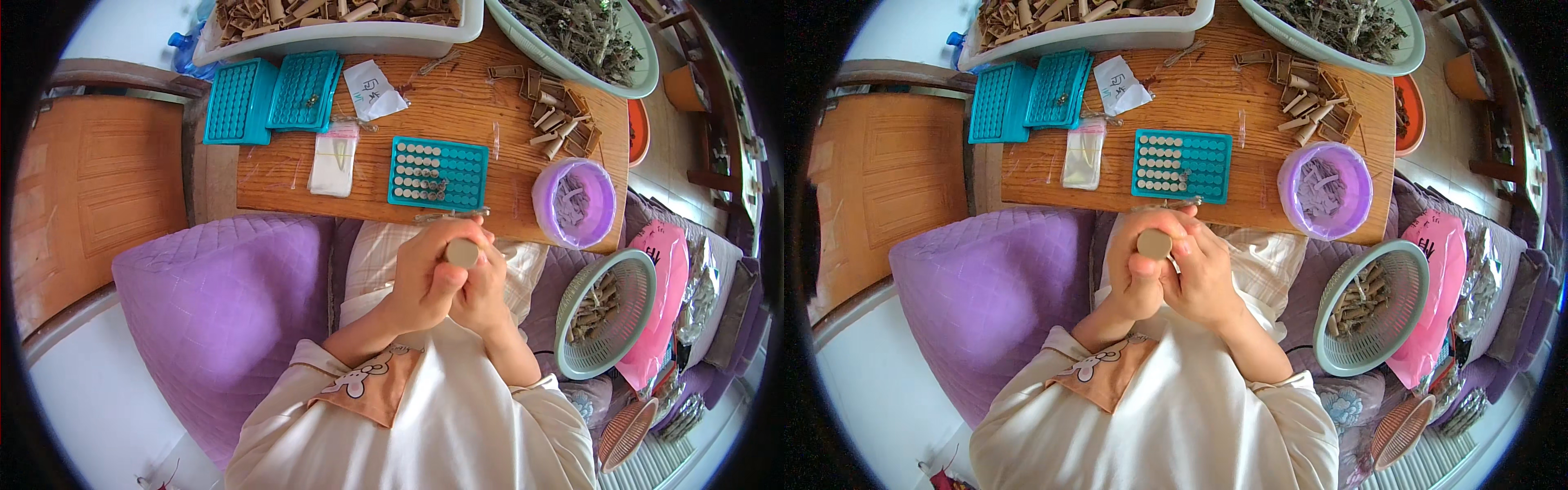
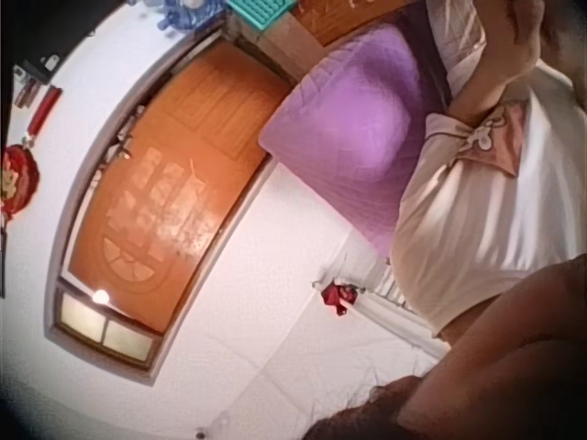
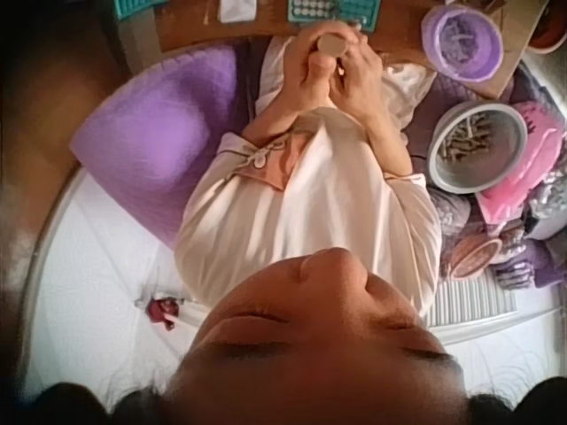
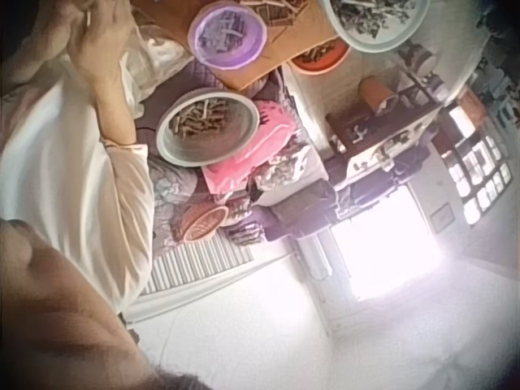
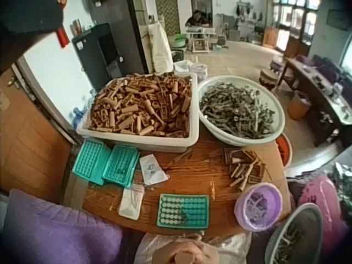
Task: The person inserts small components into cylindrical tubes by hand, then places the filled tubes into a grid tray.
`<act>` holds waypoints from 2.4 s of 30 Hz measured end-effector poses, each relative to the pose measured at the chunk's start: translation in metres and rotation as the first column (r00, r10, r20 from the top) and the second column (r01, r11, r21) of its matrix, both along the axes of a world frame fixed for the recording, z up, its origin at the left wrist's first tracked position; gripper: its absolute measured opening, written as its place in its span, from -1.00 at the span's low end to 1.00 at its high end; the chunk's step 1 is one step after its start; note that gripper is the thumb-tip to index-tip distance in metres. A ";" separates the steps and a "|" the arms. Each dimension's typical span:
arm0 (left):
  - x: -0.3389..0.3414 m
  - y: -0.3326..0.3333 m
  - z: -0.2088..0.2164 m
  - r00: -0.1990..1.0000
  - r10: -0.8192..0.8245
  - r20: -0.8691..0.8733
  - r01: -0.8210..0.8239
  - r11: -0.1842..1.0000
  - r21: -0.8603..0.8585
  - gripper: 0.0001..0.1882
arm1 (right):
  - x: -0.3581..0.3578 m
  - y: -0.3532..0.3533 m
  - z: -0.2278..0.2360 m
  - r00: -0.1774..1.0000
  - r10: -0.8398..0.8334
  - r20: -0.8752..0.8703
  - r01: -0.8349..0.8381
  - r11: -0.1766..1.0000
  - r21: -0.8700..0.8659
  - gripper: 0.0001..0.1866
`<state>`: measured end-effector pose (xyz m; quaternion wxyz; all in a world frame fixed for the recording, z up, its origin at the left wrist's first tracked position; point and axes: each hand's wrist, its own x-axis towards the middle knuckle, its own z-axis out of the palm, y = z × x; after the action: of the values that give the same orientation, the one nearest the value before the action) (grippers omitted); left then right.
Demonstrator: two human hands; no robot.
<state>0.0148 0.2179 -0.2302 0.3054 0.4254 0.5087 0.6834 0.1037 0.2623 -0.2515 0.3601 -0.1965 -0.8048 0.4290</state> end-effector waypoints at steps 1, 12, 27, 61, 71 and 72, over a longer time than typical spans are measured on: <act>-0.001 0.000 0.000 0.998 -0.033 0.057 0.036 0.998 -0.056 -0.45 | -0.001 0.001 0.000 0.999 -0.007 0.052 0.008 1.000 -0.021 -0.76; -0.008 0.007 -0.016 0.582 -0.235 0.778 0.398 0.917 -0.021 -0.54 | 0.026 0.046 0.038 0.807 0.389 0.445 -0.061 0.803 -0.592 -0.81; -0.017 0.009 -0.037 -0.169 -0.028 0.985 0.303 0.950 0.079 -0.67 | 0.075 0.137 0.000 0.557 -0.276 0.784 -0.080 0.921 0.381 -0.76; 0.004 0.003 -0.021 0.644 -0.155 0.749 0.481 0.843 -0.239 -0.60 | 0.030 0.049 0.033 0.982 -0.100 0.163 0.170 0.846 -0.506 -0.93; 0.012 0.008 -0.017 0.736 -0.175 0.654 0.465 0.833 -0.301 -0.58 | 0.036 0.049 0.026 0.967 -0.118 0.227 0.127 0.992 -0.027 -0.88; 0.014 0.008 -0.017 0.771 -0.161 0.617 0.440 0.834 -0.333 -0.53 | 0.037 0.049 0.023 0.967 -0.118 0.226 0.127 0.992 -0.026 -0.88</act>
<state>0.0284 0.2263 -0.2473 0.6419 0.1970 0.4644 0.5775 0.1403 0.3109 -0.2284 0.2890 -0.3002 -0.8177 0.3972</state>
